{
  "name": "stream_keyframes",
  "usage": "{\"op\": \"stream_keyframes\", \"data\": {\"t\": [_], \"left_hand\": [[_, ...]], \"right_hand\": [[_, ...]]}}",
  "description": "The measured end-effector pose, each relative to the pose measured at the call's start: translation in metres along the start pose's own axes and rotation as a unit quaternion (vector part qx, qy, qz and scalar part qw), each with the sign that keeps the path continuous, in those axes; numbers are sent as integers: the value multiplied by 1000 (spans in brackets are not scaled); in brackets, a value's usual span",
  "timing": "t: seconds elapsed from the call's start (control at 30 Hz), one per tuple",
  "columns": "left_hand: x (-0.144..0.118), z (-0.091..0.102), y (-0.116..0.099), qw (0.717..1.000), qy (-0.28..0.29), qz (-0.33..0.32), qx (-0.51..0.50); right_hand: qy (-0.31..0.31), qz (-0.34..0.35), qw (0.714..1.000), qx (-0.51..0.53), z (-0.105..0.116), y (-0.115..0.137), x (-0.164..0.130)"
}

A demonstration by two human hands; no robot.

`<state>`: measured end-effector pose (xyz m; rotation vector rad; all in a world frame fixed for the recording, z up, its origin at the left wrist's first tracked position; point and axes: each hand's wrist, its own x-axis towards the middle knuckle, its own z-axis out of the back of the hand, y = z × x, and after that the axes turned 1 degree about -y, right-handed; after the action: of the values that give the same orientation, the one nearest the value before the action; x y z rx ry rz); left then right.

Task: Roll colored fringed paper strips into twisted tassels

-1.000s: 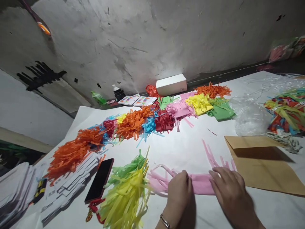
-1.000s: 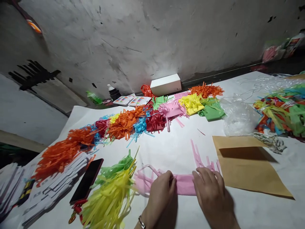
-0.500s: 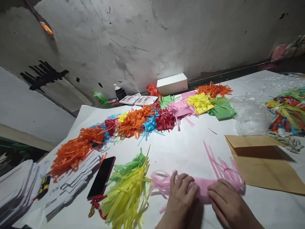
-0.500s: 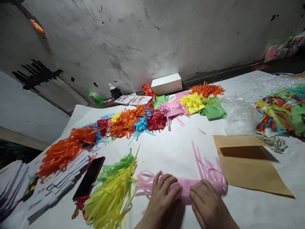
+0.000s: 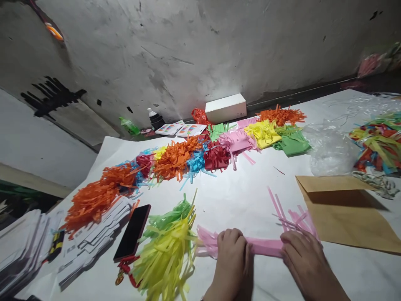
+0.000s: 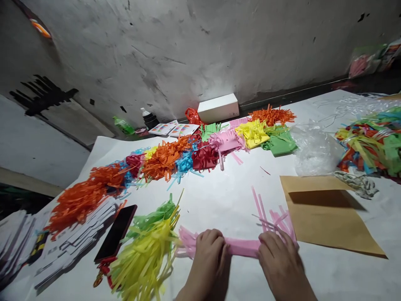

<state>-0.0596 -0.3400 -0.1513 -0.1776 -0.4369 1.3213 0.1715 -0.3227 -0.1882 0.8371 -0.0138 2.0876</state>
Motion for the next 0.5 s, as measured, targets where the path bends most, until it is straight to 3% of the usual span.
{"op": "stream_keyframes", "data": {"t": [0.13, 0.23, 0.37, 0.43, 0.5], "left_hand": [[18, -3, -7, 994, 27, 45, 91], [24, -4, -8, 993, 43, 47, 102], [23, -3, -6, 993, 54, 54, 92], [20, -2, -3, 997, 22, 46, 60], [15, -2, 1, 999, -32, -7, 15]], "right_hand": [[-8, -97, 993, -67, -6, 9, 8], [-27, -51, 995, -82, -4, 15, 13], [-25, 18, 999, 31, -5, 26, 19], [-14, 17, 998, 62, -7, 30, 21], [-18, 13, 997, 70, -8, 32, 22]]}}
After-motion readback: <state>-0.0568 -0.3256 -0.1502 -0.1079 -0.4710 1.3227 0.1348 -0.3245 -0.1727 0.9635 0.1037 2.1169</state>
